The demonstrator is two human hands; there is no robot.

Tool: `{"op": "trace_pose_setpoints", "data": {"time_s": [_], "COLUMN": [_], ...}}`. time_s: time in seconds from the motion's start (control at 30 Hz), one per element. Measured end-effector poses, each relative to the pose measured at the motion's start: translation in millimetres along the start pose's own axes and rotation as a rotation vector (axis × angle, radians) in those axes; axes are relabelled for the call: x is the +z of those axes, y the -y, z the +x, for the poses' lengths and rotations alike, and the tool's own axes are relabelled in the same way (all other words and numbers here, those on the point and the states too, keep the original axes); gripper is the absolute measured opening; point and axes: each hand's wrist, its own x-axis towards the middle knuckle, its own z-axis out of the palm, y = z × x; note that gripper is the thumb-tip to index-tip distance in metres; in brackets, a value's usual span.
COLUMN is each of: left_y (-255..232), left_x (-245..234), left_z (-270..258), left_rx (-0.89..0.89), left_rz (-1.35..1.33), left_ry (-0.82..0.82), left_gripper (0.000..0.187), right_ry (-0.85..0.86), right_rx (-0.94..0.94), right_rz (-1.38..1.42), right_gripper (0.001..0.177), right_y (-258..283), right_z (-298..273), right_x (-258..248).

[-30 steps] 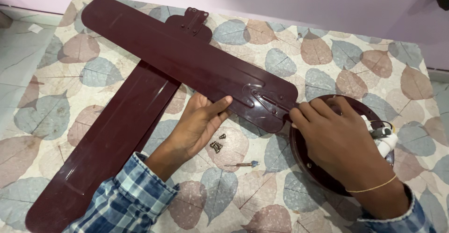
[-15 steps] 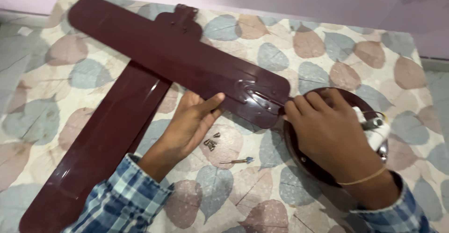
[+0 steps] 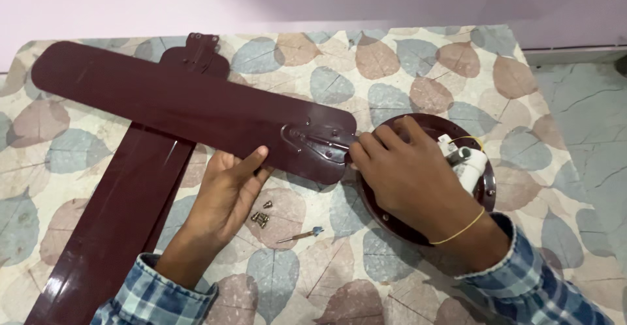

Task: The person attaches a ceiling fan blade to the fan motor housing using a screwdriver and screws. They align the blade, insert the screws, and tighten them to secure the blade in place.

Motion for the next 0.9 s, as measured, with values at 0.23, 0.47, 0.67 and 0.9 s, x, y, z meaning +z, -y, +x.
{"op": "trace_pose_setpoints", "data": {"time_s": [0.23, 0.47, 0.67, 0.9], "left_y": [1, 2, 6, 1], "left_x": [-3, 1, -5, -1], "left_z": [-1, -2, -2, -4], "left_rx": [-0.019, 0.009, 0.009, -0.012], "left_rz": [0.000, -0.021, -0.063, -0.014], "left_ry": [-0.043, -0.035, -0.037, -0.064], "left_gripper": [0.050, 0.049, 0.045, 0.048], "right_ry": [-0.131, 0.017, 0.053, 0.073], "right_rx": [-0.066, -0.005, 0.022, 0.013], "right_rz": [0.124, 0.095, 0.160, 0.316], "right_gripper": [0.048, 0.032, 0.024, 0.043], "right_y": [-3, -1, -1, -8], "right_z": [-3, 0, -3, -6], "right_x": [2, 4, -2, -3]}}
